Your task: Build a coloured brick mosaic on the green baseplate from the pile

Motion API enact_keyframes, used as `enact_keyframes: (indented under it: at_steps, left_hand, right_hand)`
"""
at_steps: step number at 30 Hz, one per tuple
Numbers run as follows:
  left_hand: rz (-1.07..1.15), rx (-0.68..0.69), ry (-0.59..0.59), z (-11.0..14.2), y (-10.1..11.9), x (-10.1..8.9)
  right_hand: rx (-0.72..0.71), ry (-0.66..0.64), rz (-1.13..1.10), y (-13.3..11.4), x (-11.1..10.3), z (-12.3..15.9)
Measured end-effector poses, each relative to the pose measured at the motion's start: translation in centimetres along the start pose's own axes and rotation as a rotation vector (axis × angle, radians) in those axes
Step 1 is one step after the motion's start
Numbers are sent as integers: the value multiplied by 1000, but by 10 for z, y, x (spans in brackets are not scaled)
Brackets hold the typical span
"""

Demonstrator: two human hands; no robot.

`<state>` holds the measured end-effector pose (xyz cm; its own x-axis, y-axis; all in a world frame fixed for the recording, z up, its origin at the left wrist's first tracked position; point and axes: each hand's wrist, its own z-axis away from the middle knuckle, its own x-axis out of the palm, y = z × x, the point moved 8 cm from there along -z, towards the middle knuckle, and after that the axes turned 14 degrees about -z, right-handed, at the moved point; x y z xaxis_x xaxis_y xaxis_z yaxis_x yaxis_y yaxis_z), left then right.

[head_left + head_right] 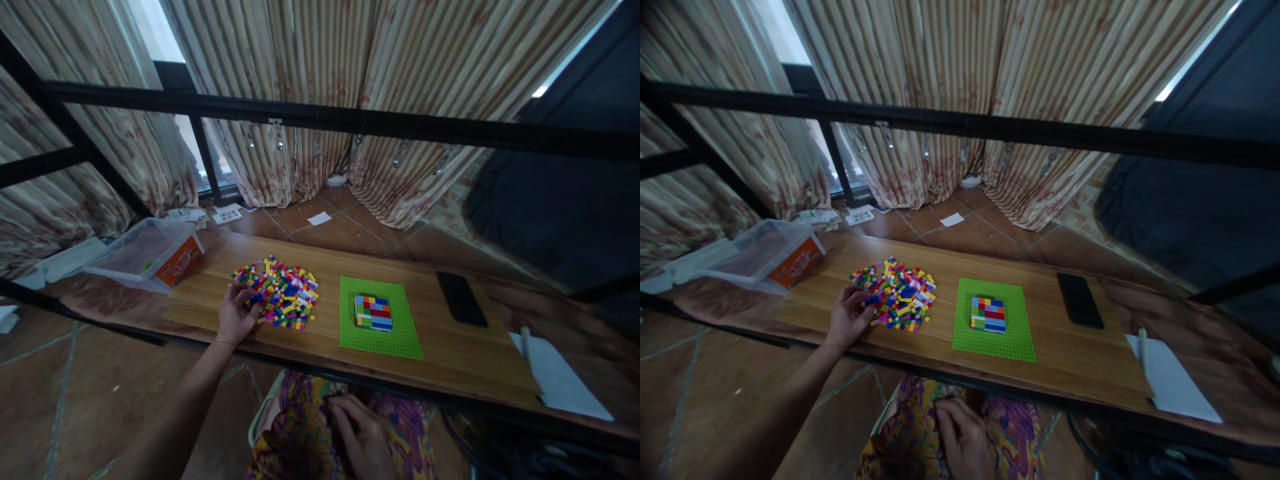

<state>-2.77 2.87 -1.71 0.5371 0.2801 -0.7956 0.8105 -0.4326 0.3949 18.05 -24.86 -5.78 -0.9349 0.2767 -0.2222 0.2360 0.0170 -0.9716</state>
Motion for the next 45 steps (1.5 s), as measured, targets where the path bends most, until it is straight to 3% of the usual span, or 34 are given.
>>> enact_keyframes:
  at_steps: [6, 14, 21, 30, 41, 45]
  left_hand:
    - [19, 13, -100, -5, -6, 6]
    - [-27, 25, -161, -19, -13, 13]
    - [-143, 125, -145, -22, 5, 7]
    - [-452, 199, -157, -14, 24, 1]
    - [-358, 49, -304, -26, 8, 9]
    - [-330, 22, -307, -28, 8, 10]
  right_hand:
    - [58, 42, 42, 21, -15, 27]
    - [104, 3, -4, 30, -6, 35]
    - [156, 35, -59, 37, -7, 36]
    - [175, 114, -96, 36, -12, 37]
    - [166, 124, -87, 42, -17, 35]
    - [148, 120, -85, 43, -19, 34]
